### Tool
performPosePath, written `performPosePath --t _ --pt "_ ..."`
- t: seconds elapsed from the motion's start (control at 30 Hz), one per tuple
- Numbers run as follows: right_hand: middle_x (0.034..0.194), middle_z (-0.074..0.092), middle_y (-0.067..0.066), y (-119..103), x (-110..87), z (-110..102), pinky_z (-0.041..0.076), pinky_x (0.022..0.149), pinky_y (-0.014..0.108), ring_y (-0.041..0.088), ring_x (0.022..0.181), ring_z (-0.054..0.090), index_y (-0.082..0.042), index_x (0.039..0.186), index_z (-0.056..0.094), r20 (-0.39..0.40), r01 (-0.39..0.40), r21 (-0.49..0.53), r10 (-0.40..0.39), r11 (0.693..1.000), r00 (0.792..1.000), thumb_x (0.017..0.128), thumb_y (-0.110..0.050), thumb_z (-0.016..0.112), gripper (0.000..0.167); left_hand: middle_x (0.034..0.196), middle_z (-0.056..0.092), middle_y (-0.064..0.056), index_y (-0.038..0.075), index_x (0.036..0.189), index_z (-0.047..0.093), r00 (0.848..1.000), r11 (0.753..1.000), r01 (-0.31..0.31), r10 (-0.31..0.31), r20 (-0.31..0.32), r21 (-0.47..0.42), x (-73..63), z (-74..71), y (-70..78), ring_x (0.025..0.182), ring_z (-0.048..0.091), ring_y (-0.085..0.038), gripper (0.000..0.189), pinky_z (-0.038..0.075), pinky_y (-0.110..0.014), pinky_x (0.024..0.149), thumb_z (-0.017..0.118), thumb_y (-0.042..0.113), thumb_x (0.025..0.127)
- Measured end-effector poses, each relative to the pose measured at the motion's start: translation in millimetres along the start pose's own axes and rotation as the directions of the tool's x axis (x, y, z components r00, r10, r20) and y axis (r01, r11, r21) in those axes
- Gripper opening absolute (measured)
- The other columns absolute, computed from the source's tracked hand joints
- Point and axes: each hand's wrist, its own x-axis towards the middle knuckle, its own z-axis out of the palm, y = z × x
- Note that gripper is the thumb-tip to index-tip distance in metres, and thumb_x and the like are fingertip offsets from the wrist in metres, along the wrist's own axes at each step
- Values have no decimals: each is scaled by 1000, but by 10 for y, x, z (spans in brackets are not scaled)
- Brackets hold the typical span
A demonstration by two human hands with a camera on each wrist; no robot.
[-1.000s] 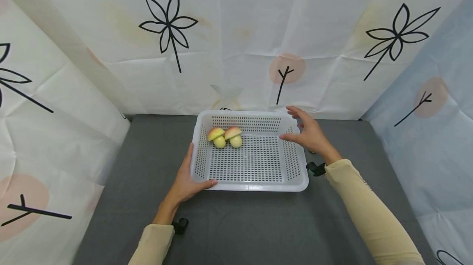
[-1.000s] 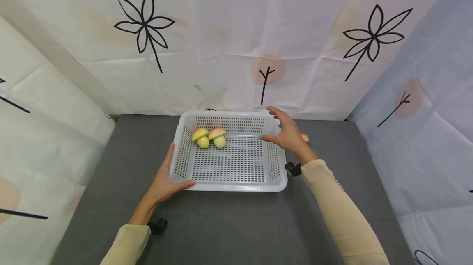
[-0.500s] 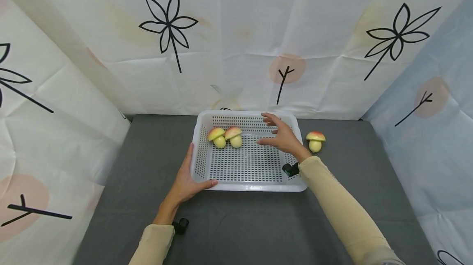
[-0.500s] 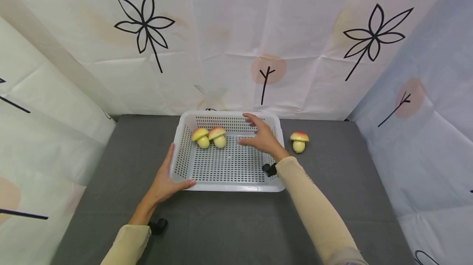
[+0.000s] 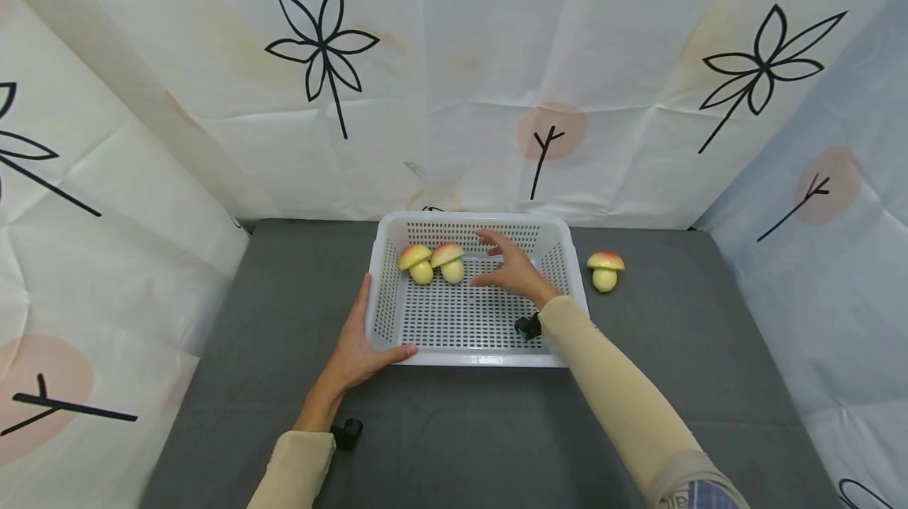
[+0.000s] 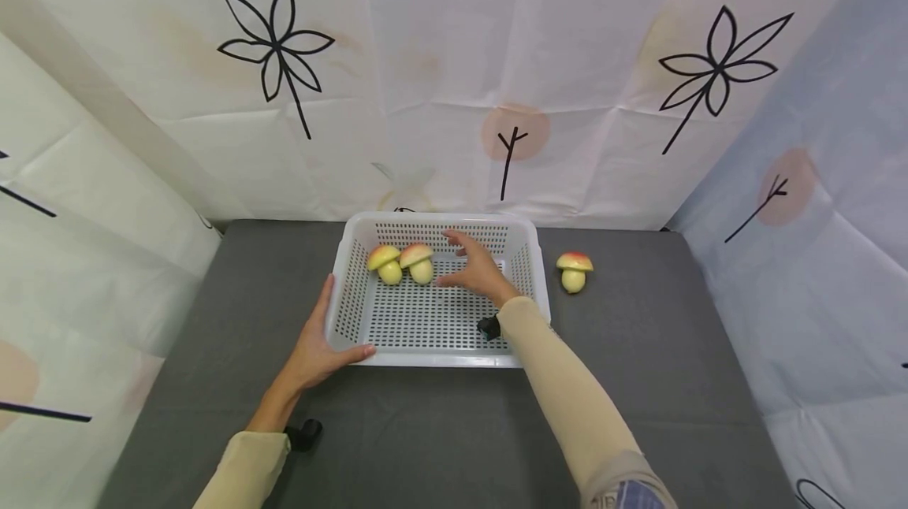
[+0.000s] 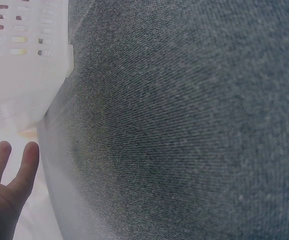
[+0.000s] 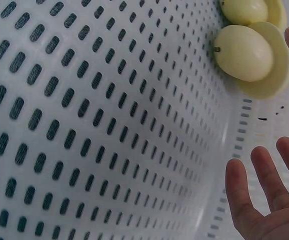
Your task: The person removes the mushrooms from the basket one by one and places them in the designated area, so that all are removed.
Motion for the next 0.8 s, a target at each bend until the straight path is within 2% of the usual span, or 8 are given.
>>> performPosePath --t 0.07,0.13,0.6,0.8 --pt "154 43 12 11 31 48 45 101 51 36 135 45 -20 157 38 3 -15 -14 15 1000 1000 78 -12 90 95 167 9 -21 6 163 -2 1000 1000 3 -3 7 -10 -20 -15 117 146 25 -45 131 27 -62 109 92 7 71" --pt "155 43 11 15 58 93 47 99 50 35 136 45 -20 157 38 4 -29 -28 30 999 1000 77 -11 90 95 167 11 -22 5 163 -2 1000 1000 -3 3 9 -8 -31 -22 170 145 27 -46 131 28 -62 108 91 7 71" --pt "158 40 7 -56 145 324 40 108 49 32 136 45 -16 158 38 57 1 -89 4 996 998 75 -7 90 98 167 9 -22 4 163 0 1000 1000 25 -25 11 1 -42 -32 240 147 23 -43 128 26 -61 111 91 10 73" --pt "159 39 6 -73 153 378 29 116 48 30 144 36 -17 156 41 73 38 -221 -22 975 997 75 -10 92 96 167 9 -21 5 163 -1 1000 1000 22 -22 14 -9 -50 -39 260 146 25 -44 128 28 -62 109 91 9 73"
